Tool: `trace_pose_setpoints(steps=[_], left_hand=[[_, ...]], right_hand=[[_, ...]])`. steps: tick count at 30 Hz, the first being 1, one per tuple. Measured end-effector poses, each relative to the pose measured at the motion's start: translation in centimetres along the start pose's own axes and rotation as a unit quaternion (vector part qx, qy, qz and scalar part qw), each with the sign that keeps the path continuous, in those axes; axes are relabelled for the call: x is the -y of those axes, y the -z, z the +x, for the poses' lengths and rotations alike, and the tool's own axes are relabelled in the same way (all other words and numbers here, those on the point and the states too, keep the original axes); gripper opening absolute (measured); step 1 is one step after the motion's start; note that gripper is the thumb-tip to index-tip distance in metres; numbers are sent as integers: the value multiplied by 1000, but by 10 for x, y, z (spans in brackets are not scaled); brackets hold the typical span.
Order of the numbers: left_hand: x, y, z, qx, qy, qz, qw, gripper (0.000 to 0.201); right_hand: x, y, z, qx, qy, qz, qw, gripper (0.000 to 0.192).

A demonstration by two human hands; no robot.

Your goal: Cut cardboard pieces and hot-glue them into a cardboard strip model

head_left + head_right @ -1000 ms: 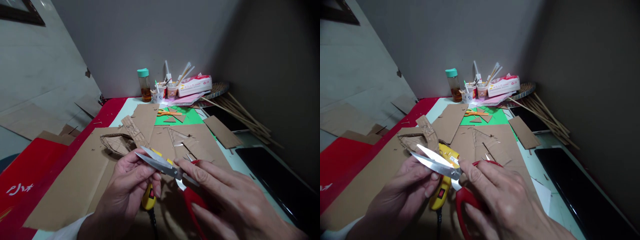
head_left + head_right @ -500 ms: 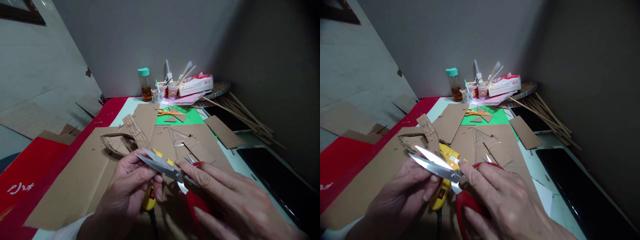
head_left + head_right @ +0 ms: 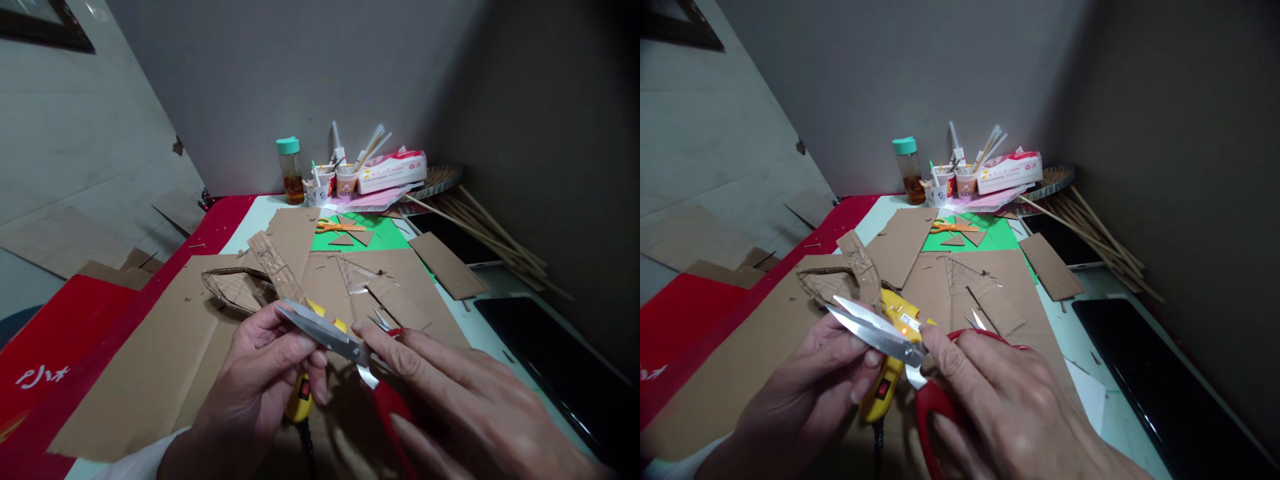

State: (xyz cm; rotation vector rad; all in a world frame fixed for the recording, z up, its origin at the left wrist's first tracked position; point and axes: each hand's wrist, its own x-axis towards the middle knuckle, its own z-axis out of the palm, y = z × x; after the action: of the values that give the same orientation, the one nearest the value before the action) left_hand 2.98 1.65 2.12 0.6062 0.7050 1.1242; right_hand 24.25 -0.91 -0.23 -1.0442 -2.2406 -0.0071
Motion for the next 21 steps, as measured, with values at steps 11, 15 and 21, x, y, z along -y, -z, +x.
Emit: trace_pose_setpoints(steps=[11, 15, 21], left_hand=[[2, 6, 2, -21, -2, 46, 999, 6], [1, 8, 0, 16, -11, 46, 999, 5], [-4, 9, -2, 31, 22, 75, 996, 5]], right_hand=[[-3, 1, 8, 41, 27, 91, 995, 51], [3, 4, 21, 29, -76, 216, 973, 30], [-5, 20, 29, 84, -289, 335, 893, 24]])
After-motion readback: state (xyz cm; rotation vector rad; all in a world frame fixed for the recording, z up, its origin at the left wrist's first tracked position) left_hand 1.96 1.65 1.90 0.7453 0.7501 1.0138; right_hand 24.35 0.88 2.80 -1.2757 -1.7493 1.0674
